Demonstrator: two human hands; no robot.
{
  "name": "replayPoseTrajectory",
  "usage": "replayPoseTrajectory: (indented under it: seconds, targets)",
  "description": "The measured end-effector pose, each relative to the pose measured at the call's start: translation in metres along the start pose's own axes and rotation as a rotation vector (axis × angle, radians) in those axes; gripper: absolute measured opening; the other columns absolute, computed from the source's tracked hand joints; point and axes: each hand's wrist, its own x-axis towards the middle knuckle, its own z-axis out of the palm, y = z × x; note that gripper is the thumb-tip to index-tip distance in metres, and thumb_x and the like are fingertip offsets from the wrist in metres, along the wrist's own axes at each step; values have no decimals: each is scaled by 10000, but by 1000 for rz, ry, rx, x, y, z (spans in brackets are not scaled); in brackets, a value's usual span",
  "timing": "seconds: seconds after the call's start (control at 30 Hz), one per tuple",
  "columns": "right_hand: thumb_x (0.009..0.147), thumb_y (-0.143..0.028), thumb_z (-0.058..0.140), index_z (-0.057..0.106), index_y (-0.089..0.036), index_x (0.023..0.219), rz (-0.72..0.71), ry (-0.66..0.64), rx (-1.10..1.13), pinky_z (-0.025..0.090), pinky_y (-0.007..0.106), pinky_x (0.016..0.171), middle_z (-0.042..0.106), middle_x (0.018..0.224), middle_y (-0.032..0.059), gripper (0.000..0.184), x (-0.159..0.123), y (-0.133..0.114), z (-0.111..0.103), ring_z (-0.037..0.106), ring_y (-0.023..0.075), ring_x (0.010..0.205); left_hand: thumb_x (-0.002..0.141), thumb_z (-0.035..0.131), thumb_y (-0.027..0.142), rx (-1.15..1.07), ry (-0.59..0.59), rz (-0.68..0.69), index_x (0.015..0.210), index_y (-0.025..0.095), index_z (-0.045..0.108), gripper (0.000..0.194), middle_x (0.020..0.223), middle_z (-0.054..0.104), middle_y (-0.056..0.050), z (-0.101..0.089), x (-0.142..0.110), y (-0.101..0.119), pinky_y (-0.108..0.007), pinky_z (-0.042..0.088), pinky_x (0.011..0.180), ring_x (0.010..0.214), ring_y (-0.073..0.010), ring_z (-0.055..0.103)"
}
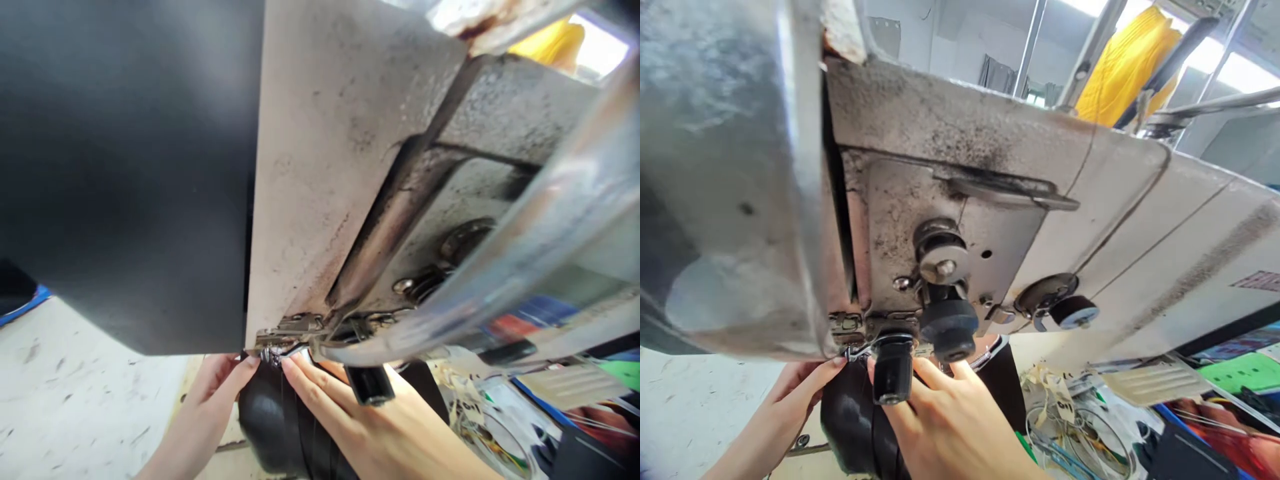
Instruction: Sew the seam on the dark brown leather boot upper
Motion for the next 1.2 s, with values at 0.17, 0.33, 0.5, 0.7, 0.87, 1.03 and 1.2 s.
replayPoseTrajectory:
  seconds: [0.17, 0.33, 0.5, 0.7, 0.87, 1.03, 1.2]
  targets:
    - [828, -421, 682, 477, -109, 1456, -22, -27, 17, 597, 412, 892, 657, 1371, 132, 731, -3, 2, 3, 654, 286, 1209, 661, 763, 668, 22, -18, -2, 907, 196, 698, 536, 917, 745, -37, 0, 1, 1, -295, 506, 885, 990, -248, 658]
    - [752, -400, 731, 466, -141, 1485, 6, -84, 88, 572, 452, 954, 602, 1436, 140, 822, 0, 4, -1, 624, 318, 1255, 671, 789, 590, 1, -29, 42, 819, 205, 687, 425, 769, 698, 1, 3, 4, 6, -267, 510, 788, 830, -198, 628]
    - [727, -377, 756, 486, -200, 1496, 81, -154, 205, 562, 385, 940, 611, 1433, 130, 834, 8, 7, -12, 644, 301, 1227, 706, 802, 498, -5, -88, 70, 759, 197, 666, 335, 672, 645, 34, 5, 6, 13, -251, 496, 698, 648, -140, 535]
    - [744, -378, 765, 512, -212, 1484, 109, -192, 250, 525, 406, 993, 592, 1458, 117, 800, 10, 5, -20, 617, 302, 1259, 698, 800, 519, 27, -125, 100, 831, 181, 706, 375, 780, 717, -5, 5, 6, 17, -253, 498, 711, 739, -172, 617]
    - [780, -310, 792, 475, -259, 1501, 154, -239, 303, 488, 405, 1032, 578, 1483, -12, 789, 12, -3, -29, 586, 242, 1288, 686, 765, 609, 75, -99, 103, 839, 171, 692, 469, 751, 713, -24, 6, 6, 19, -269, 492, 679, 781, -216, 654]
    - [803, -298, 818, 475, -213, 1498, 223, -183, 250, 505, 418, 985, 579, 1483, 28, 780, 13, -9, -37, 600, 265, 1273, 725, 718, 661, 132, -71, 138, 896, 173, 666, 520, 811, 714, -29, 5, 5, 14, -290, 500, 740, 817, -219, 657]
    - [802, -440, 845, 531, -257, 1468, 199, -149, 232, 535, 373, 897, 657, 1391, 42, 758, 11, -7, -37, 677, 264, 1153, 793, 698, 632, 183, -96, 164, 999, 162, 692, 513, 905, 740, -51, -6, 9, 4, -302, 503, 819, 888, -229, 675]
